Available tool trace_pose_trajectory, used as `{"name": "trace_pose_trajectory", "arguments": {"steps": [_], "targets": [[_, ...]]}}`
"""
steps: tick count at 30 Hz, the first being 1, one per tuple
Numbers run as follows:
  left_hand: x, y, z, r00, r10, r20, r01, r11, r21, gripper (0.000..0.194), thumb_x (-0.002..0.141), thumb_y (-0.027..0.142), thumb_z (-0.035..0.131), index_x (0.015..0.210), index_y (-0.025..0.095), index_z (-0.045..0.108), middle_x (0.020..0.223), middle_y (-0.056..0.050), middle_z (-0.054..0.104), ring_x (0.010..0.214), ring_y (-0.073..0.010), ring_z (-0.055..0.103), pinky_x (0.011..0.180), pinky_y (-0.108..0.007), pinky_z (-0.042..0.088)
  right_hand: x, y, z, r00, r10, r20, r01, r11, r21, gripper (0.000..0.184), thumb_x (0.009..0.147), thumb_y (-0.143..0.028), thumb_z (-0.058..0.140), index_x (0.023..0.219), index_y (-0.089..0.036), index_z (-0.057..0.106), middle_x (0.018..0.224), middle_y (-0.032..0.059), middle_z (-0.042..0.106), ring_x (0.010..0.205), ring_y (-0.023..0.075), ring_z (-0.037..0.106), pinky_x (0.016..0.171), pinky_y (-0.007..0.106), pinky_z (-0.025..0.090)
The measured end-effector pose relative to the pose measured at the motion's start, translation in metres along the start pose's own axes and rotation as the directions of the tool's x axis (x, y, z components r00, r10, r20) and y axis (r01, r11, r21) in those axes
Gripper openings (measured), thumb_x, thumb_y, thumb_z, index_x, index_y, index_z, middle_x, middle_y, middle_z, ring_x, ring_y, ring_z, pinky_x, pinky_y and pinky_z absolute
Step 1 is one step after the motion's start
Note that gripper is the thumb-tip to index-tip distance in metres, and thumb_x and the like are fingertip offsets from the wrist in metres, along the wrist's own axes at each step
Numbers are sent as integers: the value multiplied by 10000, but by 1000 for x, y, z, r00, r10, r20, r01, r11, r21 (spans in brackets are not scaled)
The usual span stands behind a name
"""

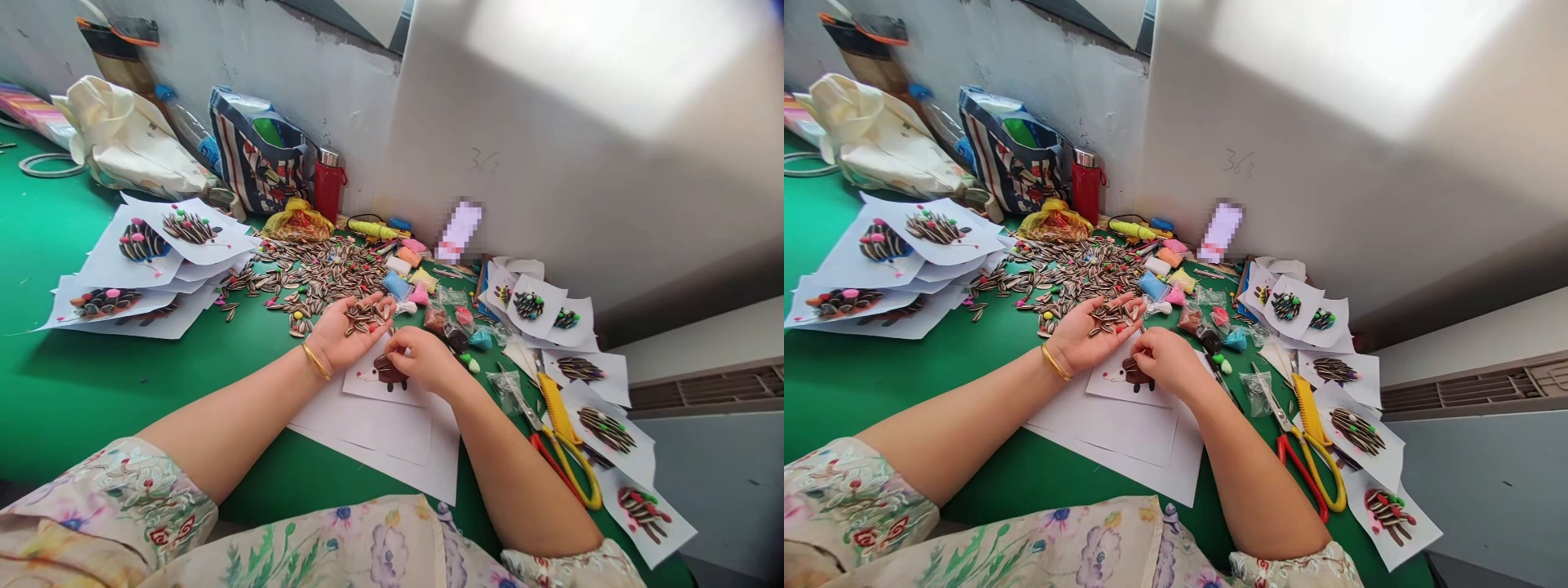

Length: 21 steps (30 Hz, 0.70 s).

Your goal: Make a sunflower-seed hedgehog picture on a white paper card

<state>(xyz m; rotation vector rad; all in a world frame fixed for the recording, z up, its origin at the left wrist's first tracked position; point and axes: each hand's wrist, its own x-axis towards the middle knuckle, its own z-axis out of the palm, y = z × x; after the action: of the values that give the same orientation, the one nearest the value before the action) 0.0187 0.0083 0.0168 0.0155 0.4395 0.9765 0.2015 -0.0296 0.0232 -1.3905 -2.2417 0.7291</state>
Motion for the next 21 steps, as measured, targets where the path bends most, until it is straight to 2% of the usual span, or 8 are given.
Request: {"name": "trace_pose_trajectory", "arguments": {"steps": [4,11,16,21], "targets": [[0,-1,1,1000,-2,-5,2,1000,-3,410,960,261,382,1289,127,587,1198,-163,693,1140,-277,665,937,-433,570,0,-4,-2,996,-90,15,91,989,-116,193,792,-67,600,781,-216,722,898,25,642,854,168,614,775,279,480],[-1,-1,1,1000,-4,-9,4,1000,12,410,973,273,369,1294,144,590,1223,-161,684,1112,-271,678,914,-431,578,-12,-10,-10,989,-145,7,145,985,-91,183,799,-56,615,784,-214,705,924,28,618,887,177,595,780,296,480],[0,0,0,1000,-3,-1,3,1000,11,409,988,287,357,1281,126,592,1225,-166,681,1114,-281,676,898,-429,582,-34,-9,4,977,-194,-93,177,971,-162,142,823,-81,625,802,-203,696,888,43,585,850,191,555,740,314,457],[1,0,-2,1000,-3,-5,3,1000,10,402,988,280,362,1281,130,593,1235,-168,678,1117,-284,676,901,-435,581,-46,-4,19,962,-191,-195,146,963,-225,147,873,-111,579,824,-198,687,838,52,586,820,204,541,739,336,442]]}}
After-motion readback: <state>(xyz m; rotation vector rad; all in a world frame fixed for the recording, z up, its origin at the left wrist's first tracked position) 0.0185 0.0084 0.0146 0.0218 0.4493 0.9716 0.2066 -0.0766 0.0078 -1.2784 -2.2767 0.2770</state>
